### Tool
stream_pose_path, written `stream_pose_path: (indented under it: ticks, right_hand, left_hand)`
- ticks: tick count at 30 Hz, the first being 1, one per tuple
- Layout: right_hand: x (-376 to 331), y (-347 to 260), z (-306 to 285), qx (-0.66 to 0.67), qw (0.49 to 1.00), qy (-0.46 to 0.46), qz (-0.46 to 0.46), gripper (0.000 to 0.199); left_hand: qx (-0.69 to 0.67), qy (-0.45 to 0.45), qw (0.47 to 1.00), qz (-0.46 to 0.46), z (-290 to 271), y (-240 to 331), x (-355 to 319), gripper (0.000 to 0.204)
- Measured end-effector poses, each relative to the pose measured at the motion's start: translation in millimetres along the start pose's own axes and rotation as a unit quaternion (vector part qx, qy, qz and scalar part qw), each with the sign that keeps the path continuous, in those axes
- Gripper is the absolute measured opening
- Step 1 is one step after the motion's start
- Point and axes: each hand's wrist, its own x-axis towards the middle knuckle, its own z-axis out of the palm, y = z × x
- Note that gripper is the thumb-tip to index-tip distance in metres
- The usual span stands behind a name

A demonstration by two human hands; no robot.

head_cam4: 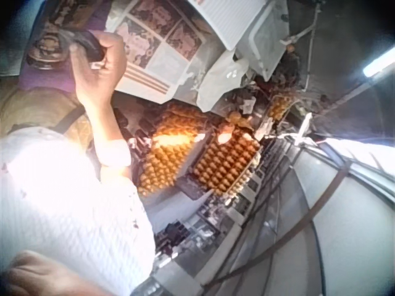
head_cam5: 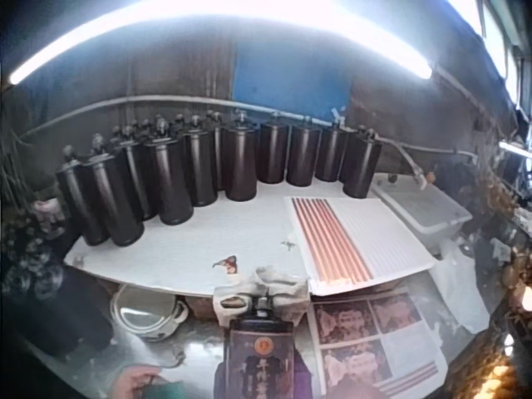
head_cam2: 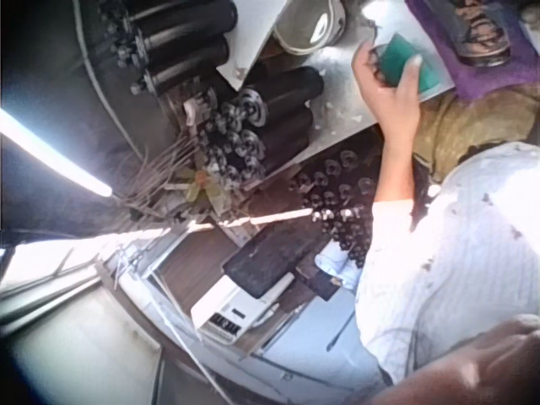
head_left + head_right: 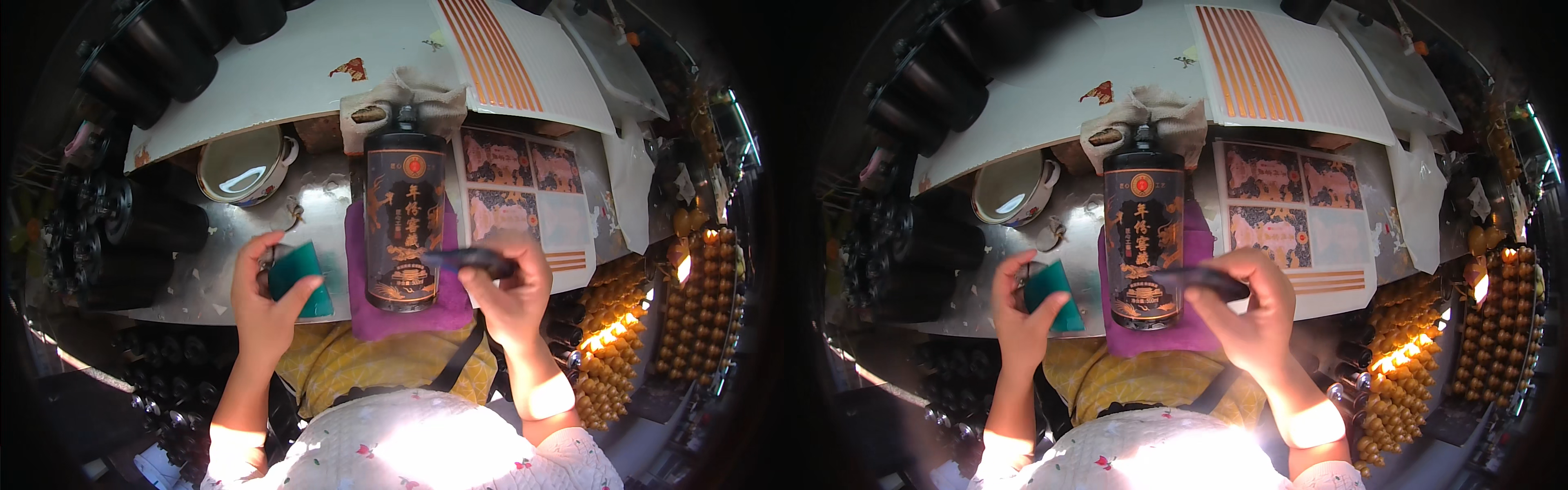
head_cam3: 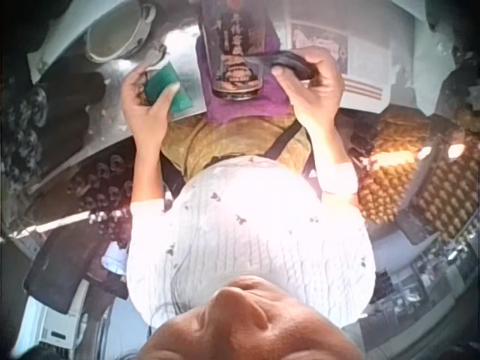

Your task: The person applies decorative orange strips and printed labels to black cylindrical containers. They use a small blue plastic scraper to smooth the labels and ensure adhesion. The person handles the containers one at a time, rotating them to apply the decorations evenly.

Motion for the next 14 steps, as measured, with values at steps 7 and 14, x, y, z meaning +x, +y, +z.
stream_pose_path:
  ticks: [7, 14]
  right_hand:
    - [34, -3, 39, 0.096, 0.986, 0.138, 0.026, 0.024]
    - [48, 6, 44, -0.091, 0.982, 0.070, -0.150, 0.026]
  left_hand:
    - [0.002, -0.068, 0.982, 0.175, 68, 65, 58, 0.021]
    - [0.089, -0.069, 0.976, 0.185, 74, 74, 76, 0.022]
